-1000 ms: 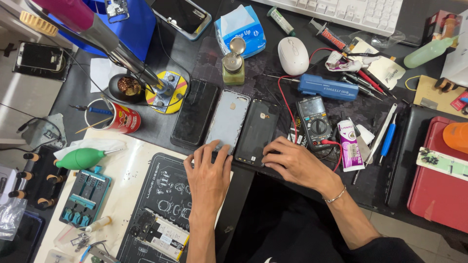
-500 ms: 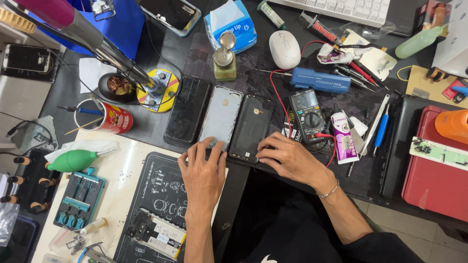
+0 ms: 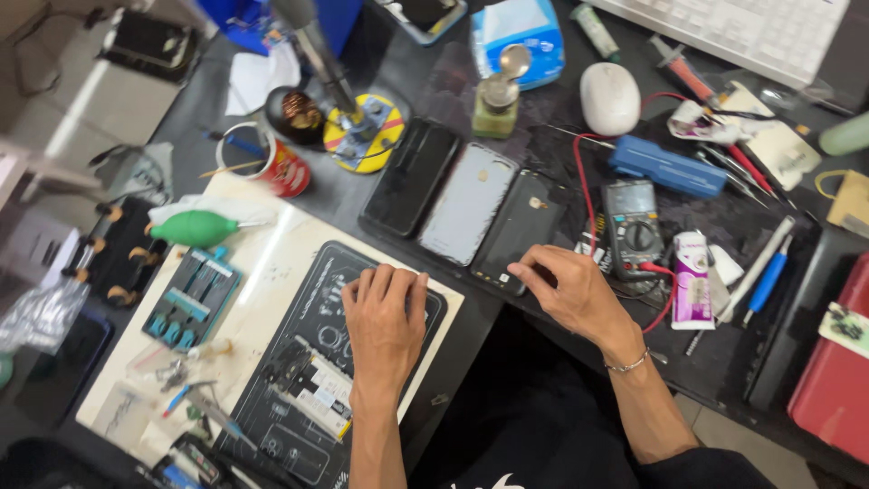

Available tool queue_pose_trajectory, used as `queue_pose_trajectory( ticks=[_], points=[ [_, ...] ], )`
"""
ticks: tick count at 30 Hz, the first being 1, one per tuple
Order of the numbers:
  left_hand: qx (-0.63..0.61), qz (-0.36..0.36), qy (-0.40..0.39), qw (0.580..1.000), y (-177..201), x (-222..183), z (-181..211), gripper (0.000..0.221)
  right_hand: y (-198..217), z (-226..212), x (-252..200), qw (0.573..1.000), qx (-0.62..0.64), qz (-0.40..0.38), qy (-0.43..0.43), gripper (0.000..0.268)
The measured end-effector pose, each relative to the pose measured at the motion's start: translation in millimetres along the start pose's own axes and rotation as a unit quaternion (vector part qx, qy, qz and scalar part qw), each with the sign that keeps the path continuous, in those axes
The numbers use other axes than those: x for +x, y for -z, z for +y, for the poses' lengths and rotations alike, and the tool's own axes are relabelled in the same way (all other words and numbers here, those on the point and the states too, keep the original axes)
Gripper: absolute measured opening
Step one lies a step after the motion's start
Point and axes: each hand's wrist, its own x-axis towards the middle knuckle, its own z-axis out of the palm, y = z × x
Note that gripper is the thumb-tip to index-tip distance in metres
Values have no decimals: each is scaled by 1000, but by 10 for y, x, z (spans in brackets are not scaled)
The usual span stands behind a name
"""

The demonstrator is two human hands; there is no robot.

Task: The person removes the back cover of a mobile phone, detaches internal components by hand and with a small tool, and manages parts on a workspace.

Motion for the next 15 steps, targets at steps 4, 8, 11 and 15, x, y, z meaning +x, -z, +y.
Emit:
queue_pose_trajectory(
  ticks=[4, 8, 11, 15],
  points=[
    [-11, 41, 36, 998, 126, -146, -117, 5, -155, -60, 62, 999, 37, -15, 26, 14],
    [-11, 85, 86, 993, 289, -309, -239, 5, -321, -182, 93, 995, 77, -28, 62, 14],
    [-18, 125, 152, 980, 435, -528, -337, 4, -477, -332, 156, 992, 69, -104, 26, 9],
    [-10, 165, 232, 958, 595, -879, -476, 5, -792, -617, 244, 975, 108, -157, 113, 16]
  ],
)
